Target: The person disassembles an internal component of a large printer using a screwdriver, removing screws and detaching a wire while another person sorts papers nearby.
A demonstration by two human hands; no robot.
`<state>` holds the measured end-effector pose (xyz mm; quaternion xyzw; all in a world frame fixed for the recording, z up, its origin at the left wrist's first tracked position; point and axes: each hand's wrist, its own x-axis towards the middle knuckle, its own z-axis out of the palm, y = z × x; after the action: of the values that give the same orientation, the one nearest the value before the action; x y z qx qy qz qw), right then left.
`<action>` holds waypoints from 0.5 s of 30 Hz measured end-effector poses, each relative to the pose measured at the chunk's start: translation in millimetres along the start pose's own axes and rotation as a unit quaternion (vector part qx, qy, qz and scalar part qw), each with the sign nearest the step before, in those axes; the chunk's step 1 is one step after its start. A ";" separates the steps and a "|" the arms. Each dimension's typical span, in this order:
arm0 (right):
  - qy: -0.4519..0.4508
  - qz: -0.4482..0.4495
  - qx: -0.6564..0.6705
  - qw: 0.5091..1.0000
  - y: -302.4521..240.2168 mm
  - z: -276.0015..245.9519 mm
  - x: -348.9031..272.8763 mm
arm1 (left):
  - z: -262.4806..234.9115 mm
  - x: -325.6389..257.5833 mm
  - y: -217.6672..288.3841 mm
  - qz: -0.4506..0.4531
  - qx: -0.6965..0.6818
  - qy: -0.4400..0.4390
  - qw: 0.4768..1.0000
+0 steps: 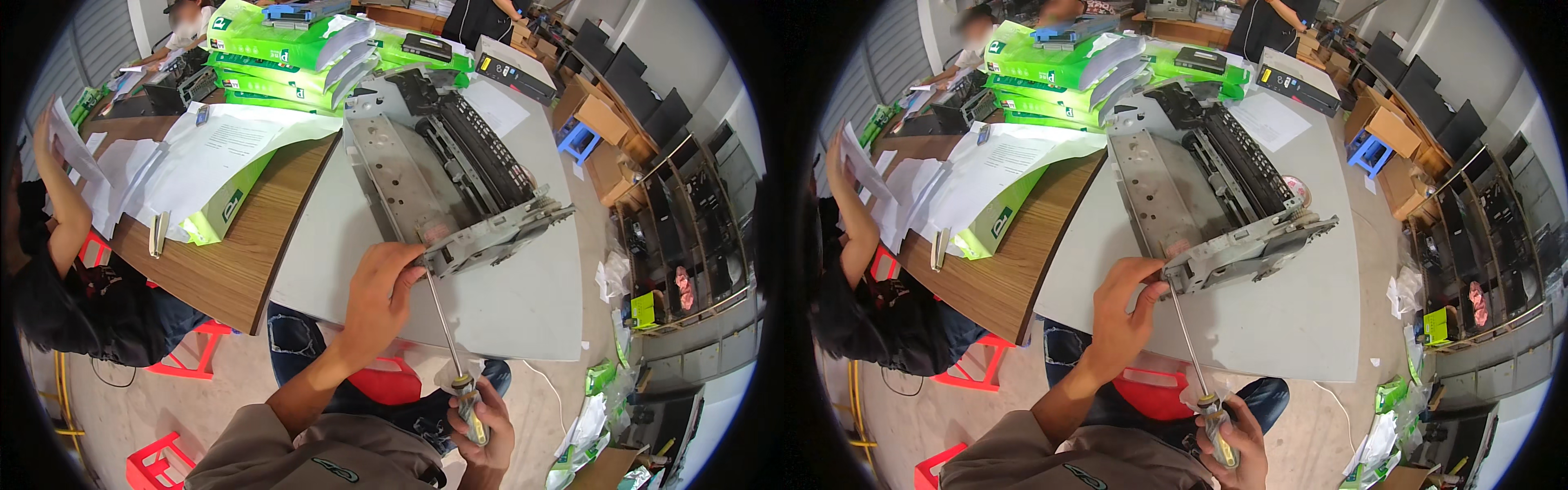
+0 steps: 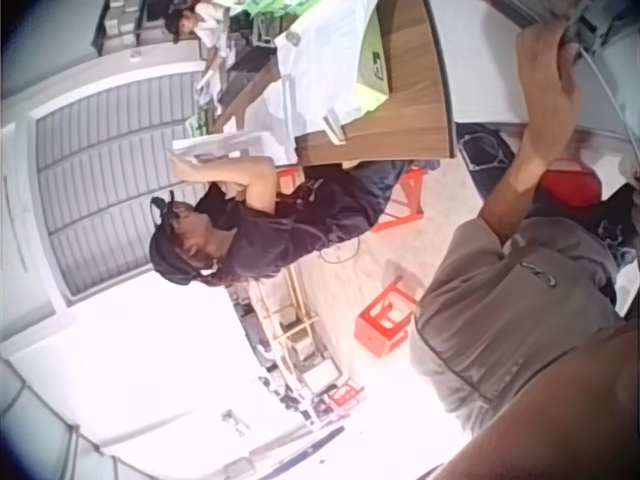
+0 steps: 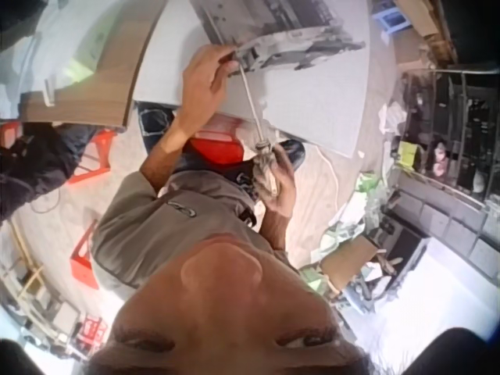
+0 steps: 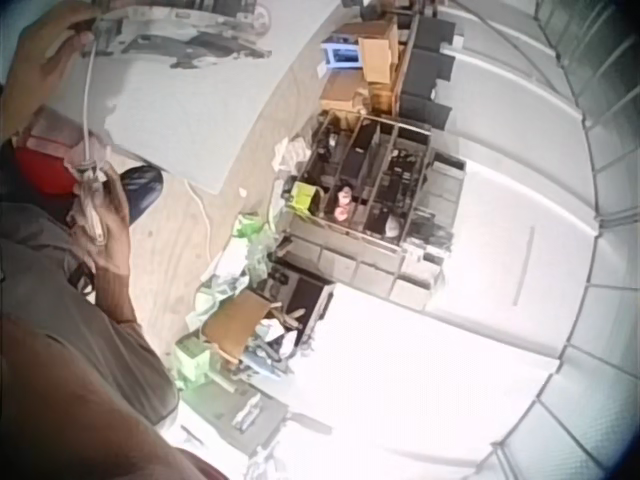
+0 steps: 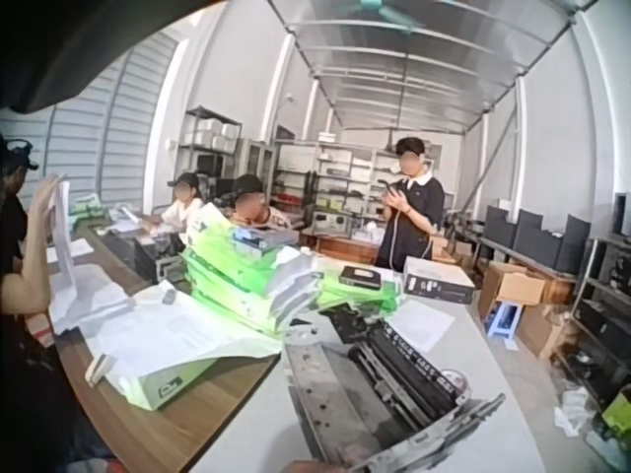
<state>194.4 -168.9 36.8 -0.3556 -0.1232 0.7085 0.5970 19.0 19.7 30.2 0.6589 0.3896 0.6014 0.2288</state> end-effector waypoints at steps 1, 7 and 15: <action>-0.028 0.053 0.143 0.988 -1.3 -2.3 2.4 | -0.1 -1.0 0.7 -0.002 -0.001 -0.001 1.000; 0.000 0.064 0.175 0.982 5.4 10.1 -2.0 | 5.0 -53.7 13.0 -0.061 -0.059 0.054 0.995; 0.118 0.014 0.118 0.986 4.3 20.5 1.3 | 10.3 -53.0 13.5 -0.394 -0.530 -0.202 0.723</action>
<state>177.7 -163.7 48.3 -0.3656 0.0376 0.6797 0.6348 33.7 -28.3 6.3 0.3230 0.1760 0.4178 0.8307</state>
